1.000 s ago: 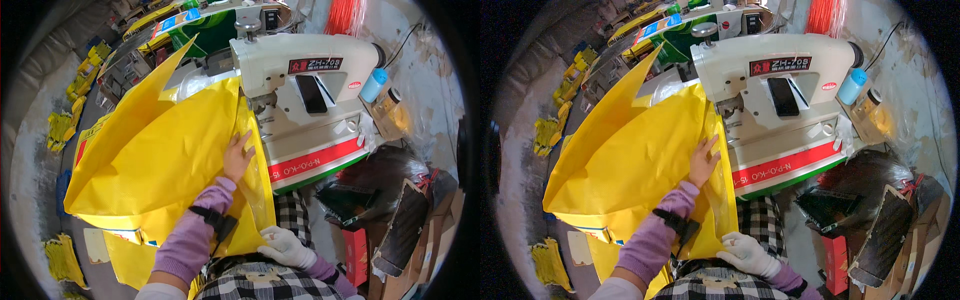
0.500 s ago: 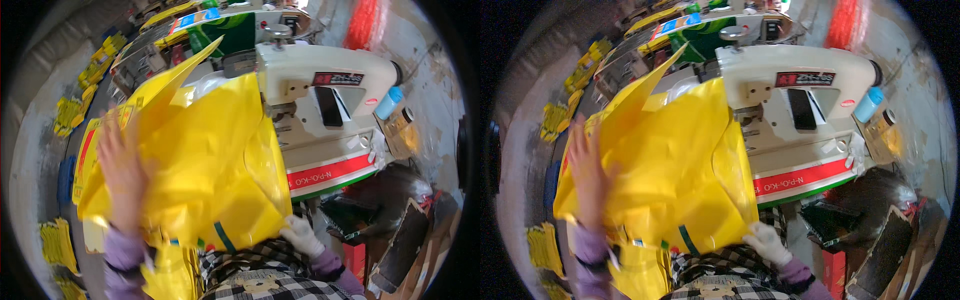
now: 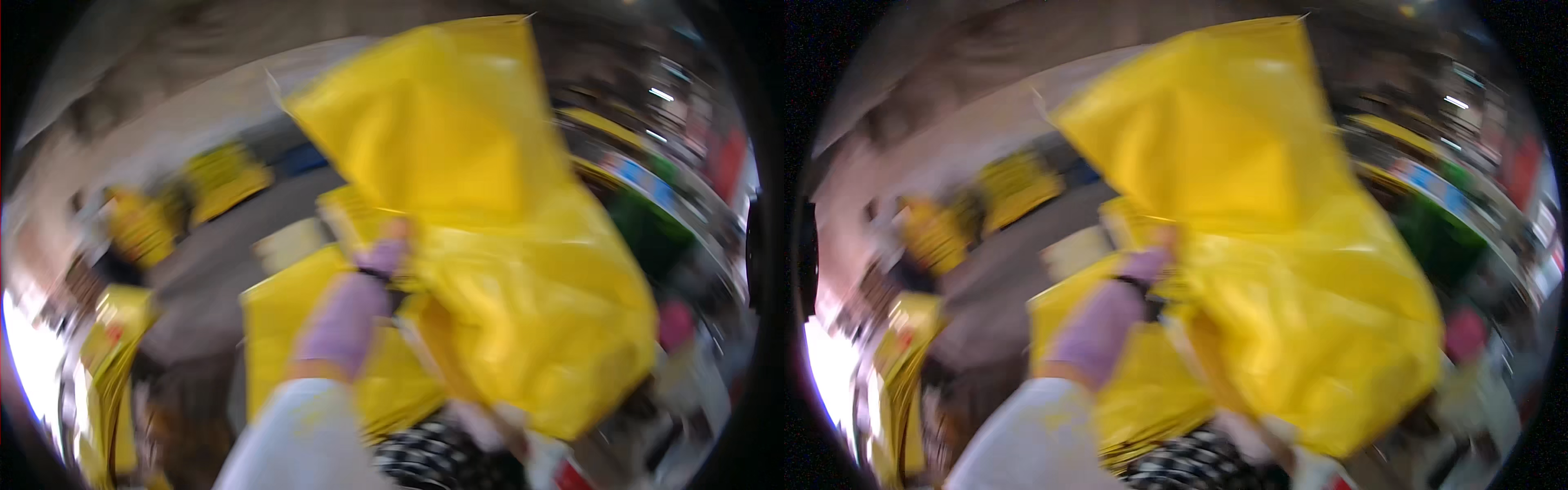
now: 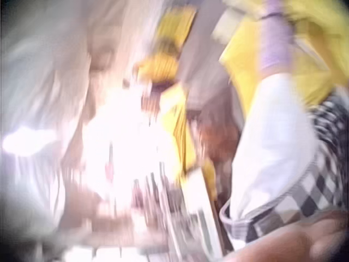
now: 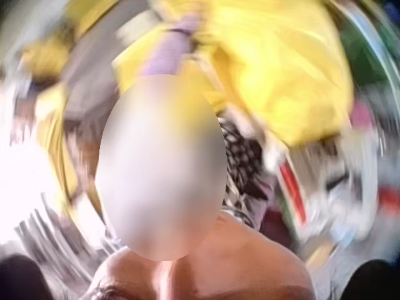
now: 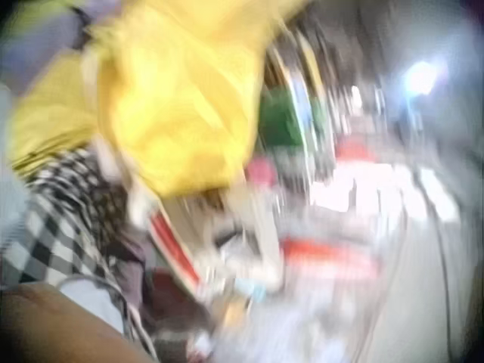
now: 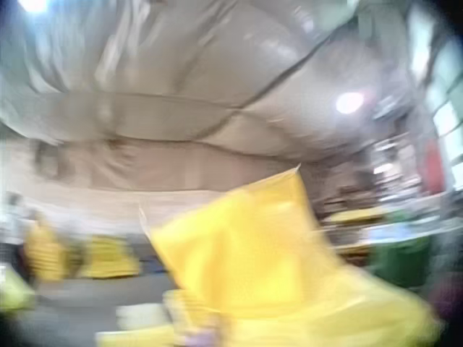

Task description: The person inserts a clear plastic liner into a yellow woven bag, aligns the edges, and feeds them through a sewing machine to stitch the top. After finishing, the person moves the bag to a stack and repeats the process with another bag.

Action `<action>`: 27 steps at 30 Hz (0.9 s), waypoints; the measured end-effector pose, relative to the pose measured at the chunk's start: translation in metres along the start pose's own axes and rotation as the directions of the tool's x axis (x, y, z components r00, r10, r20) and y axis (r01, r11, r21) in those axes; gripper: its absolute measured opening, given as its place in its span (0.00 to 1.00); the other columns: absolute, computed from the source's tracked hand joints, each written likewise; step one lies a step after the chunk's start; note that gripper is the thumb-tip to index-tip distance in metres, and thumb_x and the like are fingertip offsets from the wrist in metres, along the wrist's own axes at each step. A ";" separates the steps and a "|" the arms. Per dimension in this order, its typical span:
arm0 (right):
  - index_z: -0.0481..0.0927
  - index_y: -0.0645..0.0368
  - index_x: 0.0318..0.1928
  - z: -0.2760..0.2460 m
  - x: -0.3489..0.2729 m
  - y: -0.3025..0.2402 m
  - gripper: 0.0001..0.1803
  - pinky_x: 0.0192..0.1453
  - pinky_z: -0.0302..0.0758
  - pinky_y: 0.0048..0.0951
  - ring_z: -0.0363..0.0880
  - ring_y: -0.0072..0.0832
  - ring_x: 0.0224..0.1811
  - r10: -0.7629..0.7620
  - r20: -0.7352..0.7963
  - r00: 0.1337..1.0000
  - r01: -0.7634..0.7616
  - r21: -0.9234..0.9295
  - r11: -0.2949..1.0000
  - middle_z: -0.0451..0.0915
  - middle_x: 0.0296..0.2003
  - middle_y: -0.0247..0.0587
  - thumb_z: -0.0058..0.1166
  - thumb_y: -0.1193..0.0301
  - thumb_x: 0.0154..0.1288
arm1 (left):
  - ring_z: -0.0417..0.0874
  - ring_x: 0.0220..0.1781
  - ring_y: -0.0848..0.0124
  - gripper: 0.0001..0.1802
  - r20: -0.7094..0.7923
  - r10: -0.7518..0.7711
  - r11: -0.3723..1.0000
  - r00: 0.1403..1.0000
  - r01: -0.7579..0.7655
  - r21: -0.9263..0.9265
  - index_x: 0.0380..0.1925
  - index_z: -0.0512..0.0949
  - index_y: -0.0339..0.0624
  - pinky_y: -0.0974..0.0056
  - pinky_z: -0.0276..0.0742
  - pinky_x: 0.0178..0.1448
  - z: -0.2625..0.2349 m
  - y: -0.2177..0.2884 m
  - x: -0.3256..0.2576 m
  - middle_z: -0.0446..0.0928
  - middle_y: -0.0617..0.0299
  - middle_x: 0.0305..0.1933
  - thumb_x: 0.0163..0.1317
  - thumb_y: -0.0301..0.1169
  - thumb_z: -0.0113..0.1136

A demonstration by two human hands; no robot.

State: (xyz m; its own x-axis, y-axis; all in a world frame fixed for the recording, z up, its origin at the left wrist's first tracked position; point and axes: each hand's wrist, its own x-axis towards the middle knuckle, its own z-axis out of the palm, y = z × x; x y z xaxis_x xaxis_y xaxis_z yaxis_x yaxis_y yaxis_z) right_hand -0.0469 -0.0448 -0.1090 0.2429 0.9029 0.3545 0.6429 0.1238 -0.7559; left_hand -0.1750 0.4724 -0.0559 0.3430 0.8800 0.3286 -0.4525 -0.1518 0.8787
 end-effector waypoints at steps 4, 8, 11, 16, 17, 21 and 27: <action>0.79 0.64 0.49 0.114 0.039 -0.042 0.22 0.48 0.79 0.33 0.83 0.31 0.44 -0.275 0.395 0.877 0.165 0.290 0.943 0.84 0.46 0.43 0.63 0.60 0.62 | 0.74 0.20 0.64 0.11 -0.719 -0.140 0.754 0.681 0.544 0.369 0.29 0.77 0.43 0.56 0.72 0.25 -0.079 0.005 -0.042 0.76 0.59 0.22 0.62 0.39 0.59; 0.79 0.64 0.49 0.131 0.040 -0.044 0.22 0.49 0.78 0.33 0.82 0.33 0.45 -0.271 0.506 0.819 0.130 0.297 0.946 0.83 0.46 0.44 0.62 0.60 0.63 | 0.70 0.14 0.66 0.12 -0.526 -0.421 0.827 0.739 0.551 0.112 0.26 0.76 0.41 0.59 0.65 0.18 -0.084 -0.010 -0.106 0.74 0.61 0.19 0.61 0.37 0.61; 0.79 0.64 0.49 0.142 0.038 -0.054 0.22 0.49 0.78 0.34 0.82 0.33 0.45 -0.294 0.563 0.773 0.099 0.350 0.931 0.83 0.46 0.46 0.62 0.60 0.63 | 0.71 0.15 0.68 0.12 -0.643 -0.393 0.915 0.657 0.347 -0.204 0.25 0.76 0.39 0.61 0.65 0.18 -0.090 -0.001 -0.132 0.74 0.62 0.19 0.60 0.36 0.62; 0.79 0.63 0.50 0.154 0.054 -0.074 0.22 0.49 0.78 0.35 0.81 0.35 0.46 -0.344 0.611 0.713 0.085 0.411 0.907 0.82 0.46 0.47 0.61 0.60 0.63 | 0.84 0.31 0.62 0.13 -0.699 -0.280 0.904 0.658 0.427 0.040 0.37 0.80 0.30 0.60 0.79 0.39 -0.108 0.026 -0.097 0.83 0.53 0.33 0.56 0.30 0.63; 0.79 0.63 0.50 0.162 0.056 -0.085 0.22 0.50 0.78 0.35 0.81 0.35 0.47 -0.381 0.622 0.684 0.087 0.449 0.889 0.82 0.46 0.48 0.61 0.59 0.63 | 0.84 0.32 0.62 0.15 -0.691 -0.165 0.971 0.704 0.239 0.012 0.38 0.80 0.29 0.60 0.79 0.39 -0.118 0.033 -0.091 0.83 0.53 0.35 0.56 0.30 0.63; 0.78 0.62 0.50 0.175 0.068 -0.105 0.22 0.50 0.78 0.35 0.80 0.36 0.47 -0.432 0.665 0.610 0.074 0.494 0.866 0.82 0.46 0.49 0.61 0.59 0.64 | 0.85 0.33 0.63 0.15 -0.608 -0.129 0.992 0.783 0.096 -0.087 0.39 0.80 0.28 0.60 0.79 0.39 -0.110 0.083 -0.072 0.83 0.52 0.36 0.57 0.31 0.64; 0.78 0.62 0.51 0.184 0.081 -0.141 0.22 0.50 0.77 0.36 0.79 0.38 0.48 -0.531 0.663 0.527 0.044 0.603 0.796 0.81 0.46 0.51 0.60 0.59 0.64 | 0.85 0.34 0.60 0.18 -0.618 -0.102 0.986 0.780 0.164 0.044 0.41 0.80 0.31 0.57 0.81 0.40 -0.164 0.091 -0.066 0.83 0.52 0.36 0.60 0.37 0.65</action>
State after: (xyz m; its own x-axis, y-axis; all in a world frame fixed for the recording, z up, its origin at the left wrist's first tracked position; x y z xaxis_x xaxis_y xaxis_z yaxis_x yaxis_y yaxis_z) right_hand -0.2518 0.0872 -0.0748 -0.6952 0.6832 0.2236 0.0847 0.3867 -0.9183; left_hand -0.3736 0.4746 -0.0545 -0.1947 0.9797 -0.0472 -0.3541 -0.0253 0.9349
